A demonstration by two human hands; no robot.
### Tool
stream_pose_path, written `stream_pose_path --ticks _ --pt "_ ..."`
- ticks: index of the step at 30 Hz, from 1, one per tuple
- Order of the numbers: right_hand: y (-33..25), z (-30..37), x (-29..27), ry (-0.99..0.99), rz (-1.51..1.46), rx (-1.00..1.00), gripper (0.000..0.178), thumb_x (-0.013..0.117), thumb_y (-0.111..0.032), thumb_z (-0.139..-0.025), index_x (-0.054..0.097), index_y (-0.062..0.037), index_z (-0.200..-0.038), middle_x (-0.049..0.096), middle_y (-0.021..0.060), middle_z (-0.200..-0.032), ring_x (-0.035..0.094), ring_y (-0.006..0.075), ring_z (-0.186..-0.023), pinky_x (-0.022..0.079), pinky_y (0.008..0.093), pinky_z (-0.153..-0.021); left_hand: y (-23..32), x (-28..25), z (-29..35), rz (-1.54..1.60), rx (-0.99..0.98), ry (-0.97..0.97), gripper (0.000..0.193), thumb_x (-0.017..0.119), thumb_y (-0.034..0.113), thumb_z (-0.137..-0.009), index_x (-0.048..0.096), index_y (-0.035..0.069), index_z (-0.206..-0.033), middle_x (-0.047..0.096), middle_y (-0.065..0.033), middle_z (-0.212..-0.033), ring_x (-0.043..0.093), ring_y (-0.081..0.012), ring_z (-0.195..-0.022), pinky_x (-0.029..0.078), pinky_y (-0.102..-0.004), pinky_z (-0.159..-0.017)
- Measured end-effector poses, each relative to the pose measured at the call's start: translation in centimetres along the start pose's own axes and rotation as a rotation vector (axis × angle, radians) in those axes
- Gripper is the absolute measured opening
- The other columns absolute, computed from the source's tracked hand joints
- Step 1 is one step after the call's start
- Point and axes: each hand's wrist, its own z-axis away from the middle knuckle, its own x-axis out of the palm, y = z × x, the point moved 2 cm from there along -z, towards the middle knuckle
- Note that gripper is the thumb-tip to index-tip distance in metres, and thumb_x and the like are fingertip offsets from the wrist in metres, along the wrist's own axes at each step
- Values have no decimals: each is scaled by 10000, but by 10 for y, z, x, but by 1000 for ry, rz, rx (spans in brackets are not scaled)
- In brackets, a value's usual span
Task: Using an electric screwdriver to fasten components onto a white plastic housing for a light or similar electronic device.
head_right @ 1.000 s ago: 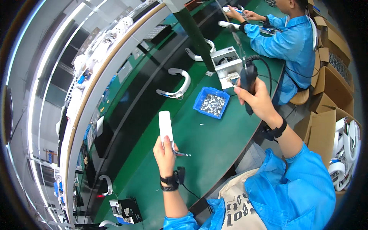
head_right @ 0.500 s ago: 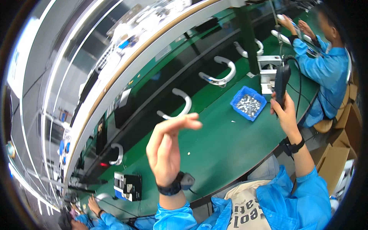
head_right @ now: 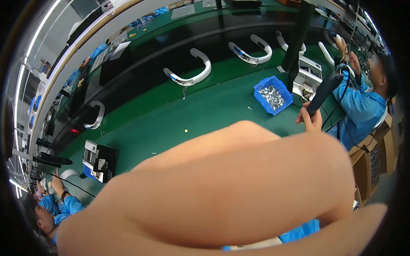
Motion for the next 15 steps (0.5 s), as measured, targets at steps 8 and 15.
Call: stream_pose_path --ticks 8,15 --pt "6 24 1 -47 16 -3 226 647 -79 -1042 565 -9 -1240 633 55 -849 618 123 -704 499 273 -629 11 4 2 -60 65 -35 218 678 93 -773 767 -28 -931 704 -149 -896 676 -345 -898 539 -455 -811" --pt "-12 38 24 -78 95 15 222 633 -131 -1051 582 -8 -1228 623 28 -843 608 108 -696 479 252 -623 14 7 -1 -52 27 -126 203 683 95 -767 763 -26 -909 696 -146 -882 671 -341 -882 536 -455 -796"
